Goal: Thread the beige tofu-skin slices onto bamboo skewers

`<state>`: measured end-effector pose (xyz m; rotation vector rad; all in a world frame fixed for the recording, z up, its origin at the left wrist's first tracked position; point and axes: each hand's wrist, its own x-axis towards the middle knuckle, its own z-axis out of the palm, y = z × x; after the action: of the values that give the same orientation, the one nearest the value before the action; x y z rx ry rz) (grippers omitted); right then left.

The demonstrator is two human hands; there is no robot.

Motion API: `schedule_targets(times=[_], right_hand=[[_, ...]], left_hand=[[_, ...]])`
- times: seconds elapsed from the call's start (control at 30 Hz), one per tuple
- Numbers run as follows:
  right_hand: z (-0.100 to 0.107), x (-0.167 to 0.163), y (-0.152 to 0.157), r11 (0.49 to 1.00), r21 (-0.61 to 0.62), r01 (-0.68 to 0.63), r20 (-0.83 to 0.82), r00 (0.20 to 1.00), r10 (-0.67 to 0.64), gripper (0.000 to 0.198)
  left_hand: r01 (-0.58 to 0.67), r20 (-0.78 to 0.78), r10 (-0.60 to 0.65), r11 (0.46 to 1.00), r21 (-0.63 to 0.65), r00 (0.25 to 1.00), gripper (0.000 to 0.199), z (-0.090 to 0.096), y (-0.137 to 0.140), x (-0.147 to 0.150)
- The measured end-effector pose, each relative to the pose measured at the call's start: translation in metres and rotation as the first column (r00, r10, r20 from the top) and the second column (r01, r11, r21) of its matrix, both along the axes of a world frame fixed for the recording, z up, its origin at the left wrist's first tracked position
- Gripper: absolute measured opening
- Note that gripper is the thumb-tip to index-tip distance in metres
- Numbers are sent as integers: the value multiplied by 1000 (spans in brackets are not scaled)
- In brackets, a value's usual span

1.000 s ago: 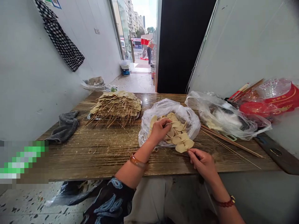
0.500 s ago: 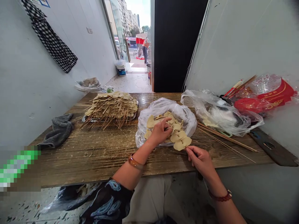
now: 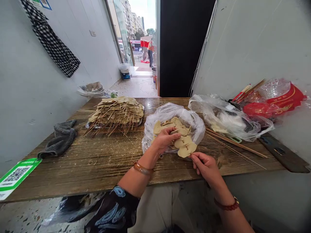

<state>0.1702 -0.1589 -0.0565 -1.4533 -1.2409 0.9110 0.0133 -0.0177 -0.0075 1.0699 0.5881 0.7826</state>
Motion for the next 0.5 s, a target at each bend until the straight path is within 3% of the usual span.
schedule_targets(times=[0.17, 0.5], right_hand=[[1, -7, 1, 1000, -12, 29, 17, 999, -29, 35], [-3, -3, 0, 1000, 16, 19, 46, 999, -20, 36]], left_hand=[[-67, 23, 67, 998, -1, 998, 37, 0, 2, -1], [-158, 0, 158, 987, 7, 987, 53, -3, 7, 2]])
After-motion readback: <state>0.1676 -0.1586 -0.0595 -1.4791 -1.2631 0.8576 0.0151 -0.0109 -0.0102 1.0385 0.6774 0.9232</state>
